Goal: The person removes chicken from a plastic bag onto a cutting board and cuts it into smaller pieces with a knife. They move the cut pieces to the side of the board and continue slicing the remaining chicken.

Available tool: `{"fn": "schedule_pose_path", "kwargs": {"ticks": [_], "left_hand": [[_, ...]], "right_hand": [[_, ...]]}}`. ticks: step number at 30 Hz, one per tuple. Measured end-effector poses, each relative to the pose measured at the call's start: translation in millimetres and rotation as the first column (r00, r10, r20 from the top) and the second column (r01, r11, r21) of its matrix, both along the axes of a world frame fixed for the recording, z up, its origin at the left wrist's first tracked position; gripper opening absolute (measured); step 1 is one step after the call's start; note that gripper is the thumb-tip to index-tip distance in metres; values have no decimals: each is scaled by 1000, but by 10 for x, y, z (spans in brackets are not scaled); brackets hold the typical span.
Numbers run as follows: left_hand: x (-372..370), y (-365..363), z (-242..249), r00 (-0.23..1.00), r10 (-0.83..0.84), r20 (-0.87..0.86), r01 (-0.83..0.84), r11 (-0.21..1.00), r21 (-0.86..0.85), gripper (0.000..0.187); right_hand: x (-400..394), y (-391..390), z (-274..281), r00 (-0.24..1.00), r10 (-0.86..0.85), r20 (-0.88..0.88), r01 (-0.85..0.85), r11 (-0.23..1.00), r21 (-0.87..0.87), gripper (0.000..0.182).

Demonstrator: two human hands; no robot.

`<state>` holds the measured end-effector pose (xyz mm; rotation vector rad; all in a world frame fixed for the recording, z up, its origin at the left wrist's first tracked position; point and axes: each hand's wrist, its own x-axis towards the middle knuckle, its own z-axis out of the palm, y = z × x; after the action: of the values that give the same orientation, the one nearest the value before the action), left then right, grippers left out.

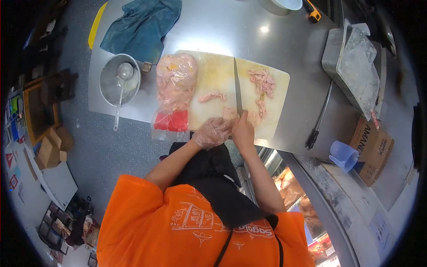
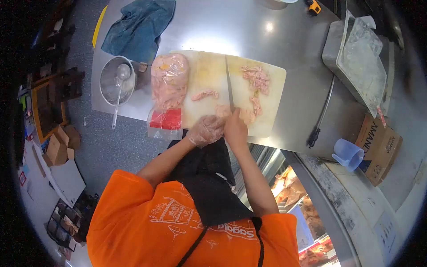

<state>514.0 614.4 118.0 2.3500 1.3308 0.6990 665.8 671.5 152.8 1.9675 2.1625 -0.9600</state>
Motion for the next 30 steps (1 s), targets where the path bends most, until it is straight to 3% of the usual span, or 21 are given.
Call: {"fn": "schedule_pose_path", "kwargs": {"ticks": [3, 6, 9, 11, 13, 16, 18, 20, 22, 25, 27, 29, 30], "left_hand": [[-40, -6, -41, 998, -47, 32, 50, 992, -119, 23], [-81, -12, -144, 996, -46, 82, 53, 995, -85, 16], [-115, -1, -95, 993, -63, 99, 71, 995, -75, 10], [-110, -39, -210, 992, -53, 110, 47, 997, 56, 11], [-127, -111, -234, 994, -31, 104, 29, 999, 23, 13], [-155, -82, -206, 995, -9, 104, 3, 998, 55, 16], [-130, -109, -249, 994, 8, 106, -18, 996, 88, 18], [-102, -141, -354, 991, -38, 130, 43, 999, -30, 18], [-133, -116, -366, 993, -64, 100, 66, 998, -11, 18], [-174, -18, -145, 992, -36, 119, 22, 992, 121, 19], [-115, -110, -341, 991, -84, 107, 86, 996, -14, 20], [-180, -98, -156, 992, -89, 84, 82, 993, 82, 16], [-192, -97, -92, 991, -31, 128, 31, 1000, 2, 17]], "right_hand": [[180, -297, 202, 998, -28, 64, 36, 991, -127, 28], [277, -582, 385, 992, -129, -4, 127, 983, -132, 27], [408, -985, 259, 1000, 6, 18, -4, 994, -108, 28], [392, -1033, 301, 1000, -19, 1, 19, 994, -108, 29], [377, -1055, 348, 995, -14, 98, 29, 987, -159, 31], [416, -1231, 256, 997, -30, 67, 37, 993, -113, 27], [367, -1077, 31, 996, -12, 94, 22, 994, -106, 35], [-89, -488, 103, 995, -46, 94, 57, 991, -120, 35], [-356, 45, -26, 999, 8, -37, -8, 1000, 12, 35], [-513, 255, 20, 998, 12, 69, -9, 999, -44, 35], [-461, 141, 63, 999, 0, 52, 2, 999, -40, 34], [-274, -66, 36, 992, -35, -124, 39, 999, 32, 33], [-190, -125, 121, 983, -50, -178, 47, 999, -20, 32]]}}
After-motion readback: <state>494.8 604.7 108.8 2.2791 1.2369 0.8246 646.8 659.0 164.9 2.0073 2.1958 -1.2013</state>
